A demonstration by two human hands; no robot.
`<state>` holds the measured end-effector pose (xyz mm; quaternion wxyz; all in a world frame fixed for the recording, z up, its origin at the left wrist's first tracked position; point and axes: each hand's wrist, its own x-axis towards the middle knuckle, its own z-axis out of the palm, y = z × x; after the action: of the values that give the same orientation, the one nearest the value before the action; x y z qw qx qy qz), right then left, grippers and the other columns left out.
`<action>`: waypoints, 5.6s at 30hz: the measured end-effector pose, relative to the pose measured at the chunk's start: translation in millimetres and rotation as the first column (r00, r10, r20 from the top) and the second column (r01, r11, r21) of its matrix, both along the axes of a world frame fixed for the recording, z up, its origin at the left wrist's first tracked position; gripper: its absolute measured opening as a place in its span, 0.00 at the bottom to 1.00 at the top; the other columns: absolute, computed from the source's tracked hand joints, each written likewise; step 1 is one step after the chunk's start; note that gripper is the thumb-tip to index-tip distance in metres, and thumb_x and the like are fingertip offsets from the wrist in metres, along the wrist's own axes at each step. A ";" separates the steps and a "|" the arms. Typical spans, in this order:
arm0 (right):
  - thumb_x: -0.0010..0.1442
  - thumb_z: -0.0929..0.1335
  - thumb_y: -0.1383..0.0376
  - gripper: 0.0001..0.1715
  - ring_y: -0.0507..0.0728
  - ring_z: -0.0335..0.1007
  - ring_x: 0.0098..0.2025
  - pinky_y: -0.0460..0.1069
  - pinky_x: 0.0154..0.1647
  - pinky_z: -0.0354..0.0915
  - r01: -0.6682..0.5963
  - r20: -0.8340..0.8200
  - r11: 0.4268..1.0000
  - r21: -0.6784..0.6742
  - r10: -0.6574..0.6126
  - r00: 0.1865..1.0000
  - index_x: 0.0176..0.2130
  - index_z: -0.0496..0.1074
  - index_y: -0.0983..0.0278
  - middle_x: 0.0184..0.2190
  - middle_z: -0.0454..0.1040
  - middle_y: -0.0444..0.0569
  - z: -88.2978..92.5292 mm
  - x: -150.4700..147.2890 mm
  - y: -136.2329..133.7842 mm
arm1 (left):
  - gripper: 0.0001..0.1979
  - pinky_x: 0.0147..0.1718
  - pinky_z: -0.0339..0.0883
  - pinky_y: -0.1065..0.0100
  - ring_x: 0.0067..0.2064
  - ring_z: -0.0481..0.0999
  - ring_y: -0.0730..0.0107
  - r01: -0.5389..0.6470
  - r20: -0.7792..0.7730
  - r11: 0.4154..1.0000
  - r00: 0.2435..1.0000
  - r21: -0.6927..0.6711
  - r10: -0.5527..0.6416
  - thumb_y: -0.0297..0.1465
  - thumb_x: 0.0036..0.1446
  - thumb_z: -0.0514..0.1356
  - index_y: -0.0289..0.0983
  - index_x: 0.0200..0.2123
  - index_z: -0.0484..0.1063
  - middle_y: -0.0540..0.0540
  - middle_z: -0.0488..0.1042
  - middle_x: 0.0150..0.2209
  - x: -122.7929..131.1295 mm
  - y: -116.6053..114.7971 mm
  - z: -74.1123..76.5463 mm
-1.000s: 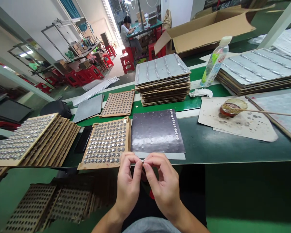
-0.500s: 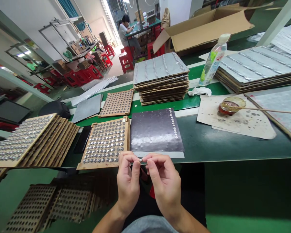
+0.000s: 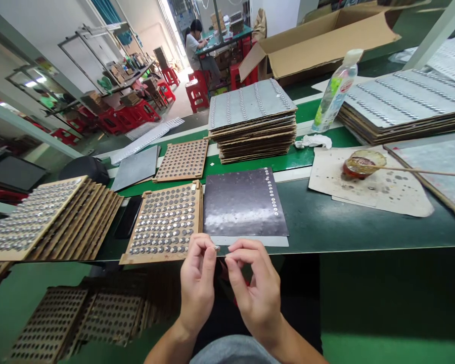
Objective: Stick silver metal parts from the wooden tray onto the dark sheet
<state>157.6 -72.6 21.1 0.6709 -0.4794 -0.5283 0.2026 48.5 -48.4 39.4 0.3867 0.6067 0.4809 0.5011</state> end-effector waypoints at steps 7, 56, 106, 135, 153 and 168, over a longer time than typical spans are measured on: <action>0.68 0.68 0.70 0.07 0.51 0.78 0.39 0.42 0.39 0.74 -0.057 -0.234 0.992 -0.110 0.030 0.972 0.39 0.75 0.58 0.36 0.80 0.44 10.6 -0.3 1.9 | 0.14 0.38 0.66 0.65 0.38 0.69 0.64 -0.003 -0.007 1.000 1.000 -0.013 0.003 0.41 0.71 0.55 0.39 0.34 0.68 0.46 0.65 0.35 -1.9 -3.1 -5.5; 0.66 0.68 0.68 0.07 0.55 0.75 0.36 0.46 0.36 0.72 -0.121 -0.094 0.976 -0.179 0.105 0.990 0.34 0.72 0.59 0.34 0.75 0.47 14.1 2.2 2.3 | 0.12 0.41 0.62 0.66 0.39 0.66 0.67 0.048 -0.059 0.999 0.997 -0.021 -0.049 0.36 0.73 0.52 0.40 0.36 0.65 0.49 0.63 0.36 -4.9 -4.7 -4.2; 0.64 0.72 0.54 0.15 0.52 0.71 0.28 0.44 0.27 0.72 -0.357 -0.472 0.891 -0.281 0.196 0.859 0.33 0.72 0.61 0.28 0.72 0.44 16.5 4.0 9.5 | 0.09 0.41 0.64 0.64 0.40 0.67 0.64 0.041 -0.166 0.996 0.986 0.080 -0.027 0.31 0.72 0.53 0.40 0.36 0.67 0.47 0.65 0.37 -4.5 -3.6 -7.0; 0.57 0.61 0.49 0.22 0.75 0.63 0.48 0.68 0.46 0.61 0.493 0.577 0.712 -0.500 -0.152 0.803 0.38 0.74 0.60 0.45 0.74 0.60 -98.8 111.9 54.6 | 0.14 0.56 0.68 0.46 0.57 0.73 0.54 -0.475 -0.874 0.880 0.424 0.011 0.239 0.37 0.67 0.62 0.36 0.52 0.74 0.40 0.74 0.56 -59.5 182.4 -35.8; 0.59 0.65 0.57 0.11 0.71 0.64 0.49 0.68 0.48 0.63 0.351 0.533 0.818 -0.456 -0.065 0.844 0.31 0.74 0.60 0.42 0.74 0.58 -85.4 117.4 76.2 | 0.07 0.54 0.64 0.52 0.49 0.70 0.53 -0.218 -0.582 0.975 0.786 0.051 0.206 0.30 0.64 0.56 0.40 0.33 0.72 0.42 0.70 0.40 -26.9 85.1 -28.4; 0.64 0.70 0.67 0.04 0.58 0.74 0.37 0.51 0.36 0.70 -0.125 0.083 0.986 -0.107 0.135 0.987 0.36 0.76 0.59 0.35 0.77 0.49 4.7 27.0 19.4 | 0.19 0.35 0.67 0.66 0.38 0.68 0.63 0.114 0.155 0.963 0.985 -0.245 -0.078 0.49 0.60 0.64 0.38 0.30 0.74 0.47 0.65 0.33 -3.8 11.1 -0.8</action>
<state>184.6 -53.2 25.8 0.6065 -0.4859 -0.5772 0.2507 44.7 -37.3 38.5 0.5183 0.5375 0.4816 0.4587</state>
